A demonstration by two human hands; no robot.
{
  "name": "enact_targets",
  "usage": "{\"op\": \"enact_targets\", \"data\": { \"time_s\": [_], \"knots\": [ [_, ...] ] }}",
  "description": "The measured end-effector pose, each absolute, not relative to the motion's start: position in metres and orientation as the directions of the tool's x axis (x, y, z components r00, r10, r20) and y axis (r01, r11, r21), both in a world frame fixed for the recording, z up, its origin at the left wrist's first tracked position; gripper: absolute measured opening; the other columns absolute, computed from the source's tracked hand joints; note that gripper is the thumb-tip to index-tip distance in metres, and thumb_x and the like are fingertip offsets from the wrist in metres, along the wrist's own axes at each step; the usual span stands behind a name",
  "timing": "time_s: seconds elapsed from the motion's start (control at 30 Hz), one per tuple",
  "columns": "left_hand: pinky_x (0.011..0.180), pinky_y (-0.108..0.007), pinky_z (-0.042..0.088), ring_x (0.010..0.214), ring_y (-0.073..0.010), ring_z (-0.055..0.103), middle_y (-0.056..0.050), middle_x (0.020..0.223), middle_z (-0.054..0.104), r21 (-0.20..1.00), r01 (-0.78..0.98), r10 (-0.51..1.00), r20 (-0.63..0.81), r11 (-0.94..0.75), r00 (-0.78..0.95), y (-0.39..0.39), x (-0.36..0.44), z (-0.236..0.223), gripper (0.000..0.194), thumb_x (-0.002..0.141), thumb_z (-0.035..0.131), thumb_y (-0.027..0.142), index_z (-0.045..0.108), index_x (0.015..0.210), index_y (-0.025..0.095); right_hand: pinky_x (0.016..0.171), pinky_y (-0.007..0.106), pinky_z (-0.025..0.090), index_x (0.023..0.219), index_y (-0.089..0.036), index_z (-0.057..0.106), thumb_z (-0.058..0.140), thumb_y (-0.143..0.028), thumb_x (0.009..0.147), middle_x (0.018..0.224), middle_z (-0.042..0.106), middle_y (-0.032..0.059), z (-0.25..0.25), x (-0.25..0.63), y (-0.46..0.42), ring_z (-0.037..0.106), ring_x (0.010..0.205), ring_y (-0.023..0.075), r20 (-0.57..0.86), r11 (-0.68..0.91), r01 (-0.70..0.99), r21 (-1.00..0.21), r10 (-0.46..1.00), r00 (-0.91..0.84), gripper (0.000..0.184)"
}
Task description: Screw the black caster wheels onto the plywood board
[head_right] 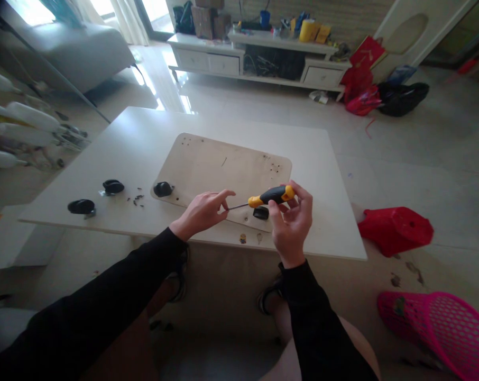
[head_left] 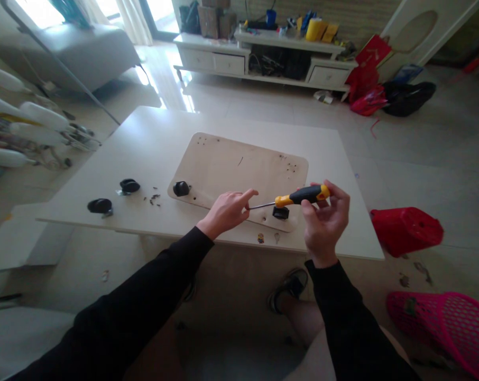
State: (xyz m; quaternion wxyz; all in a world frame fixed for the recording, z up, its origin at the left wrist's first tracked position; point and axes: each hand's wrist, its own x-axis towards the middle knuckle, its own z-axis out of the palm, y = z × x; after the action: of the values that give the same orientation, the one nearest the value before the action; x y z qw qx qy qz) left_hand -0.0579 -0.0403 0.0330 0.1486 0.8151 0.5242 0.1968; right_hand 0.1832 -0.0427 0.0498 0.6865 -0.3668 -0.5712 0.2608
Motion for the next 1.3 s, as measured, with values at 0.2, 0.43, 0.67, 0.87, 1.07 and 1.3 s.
{"op": "enact_targets", "data": {
  "time_s": [0.2,0.43,0.67,0.87,1.07,1.3],
  "knots": [
    [0.083,-0.033,0.053,0.088,-0.0206,0.076,0.001,0.099,0.083,0.503,0.774,0.922,0.159,-0.384,0.354,-0.042,-0.051,0.033,0.056,0.087,0.068,0.01,0.06,0.14,0.026,0.088,0.036,0.068,0.124,-0.026,0.066,0.093,-0.033,0.075,0.112,0.069,0.0013,0.056,0.184,-0.045,0.075,0.099,0.0163,0.571,0.557,0.148,-0.817,0.745,0.344,0.056],
    [0.078,-0.031,0.051,0.091,-0.0193,0.072,-0.003,0.123,0.077,0.573,0.744,0.933,0.119,-0.343,0.339,-0.038,-0.043,0.033,0.062,0.081,0.081,0.022,0.059,0.139,0.026,0.084,0.037,0.068,0.119,-0.023,0.068,0.093,-0.037,0.072,0.108,0.067,0.0035,0.066,0.204,-0.039,0.069,0.097,0.018,0.627,0.595,0.232,-0.77,0.634,0.453,0.055],
    [0.08,-0.032,0.051,0.09,-0.0187,0.07,-0.003,0.116,0.076,0.596,0.717,0.921,0.108,-0.361,0.374,-0.033,-0.023,0.023,0.032,0.089,0.079,0.025,0.067,0.119,0.024,0.073,0.03,0.066,0.121,-0.023,0.073,0.09,-0.033,0.074,0.11,0.066,0.0042,0.074,0.235,-0.04,0.066,0.095,0.0176,0.682,0.621,0.312,-0.719,0.545,0.487,0.051],
    [0.083,-0.033,0.054,0.094,-0.02,0.072,-0.006,0.124,0.073,0.604,0.703,0.909,0.096,-0.376,0.405,-0.03,-0.002,0.017,0.041,0.09,0.083,0.027,0.066,0.128,0.023,0.062,0.025,0.064,0.127,-0.026,0.071,0.086,-0.028,0.079,0.115,0.066,0.0048,0.067,0.244,-0.046,0.071,0.096,0.017,0.757,0.642,0.402,-0.653,0.567,0.325,0.05],
    [0.087,-0.033,0.056,0.095,-0.0201,0.073,-0.007,0.126,0.071,0.61,0.693,0.907,0.107,-0.383,0.407,-0.025,0.008,0.013,0.041,0.091,0.082,0.024,0.066,0.129,0.023,0.063,0.029,0.066,0.131,-0.027,0.066,0.084,-0.029,0.081,0.115,0.066,0.0046,0.057,0.249,-0.053,0.071,0.092,0.0177,0.733,0.589,0.475,-0.654,0.649,0.205,0.052],
    [0.084,-0.033,0.055,0.092,-0.019,0.072,-0.007,0.12,0.073,0.627,0.685,0.911,0.104,-0.372,0.399,-0.02,0.005,0.012,0.035,0.092,0.078,0.019,0.067,0.126,0.02,0.069,0.032,0.07,0.135,-0.031,0.065,0.085,-0.026,0.083,0.113,0.064,0.003,0.047,0.254,-0.056,0.074,0.096,0.0189,0.742,0.637,0.433,-0.638,0.659,0.125,0.056]
  ]
}}
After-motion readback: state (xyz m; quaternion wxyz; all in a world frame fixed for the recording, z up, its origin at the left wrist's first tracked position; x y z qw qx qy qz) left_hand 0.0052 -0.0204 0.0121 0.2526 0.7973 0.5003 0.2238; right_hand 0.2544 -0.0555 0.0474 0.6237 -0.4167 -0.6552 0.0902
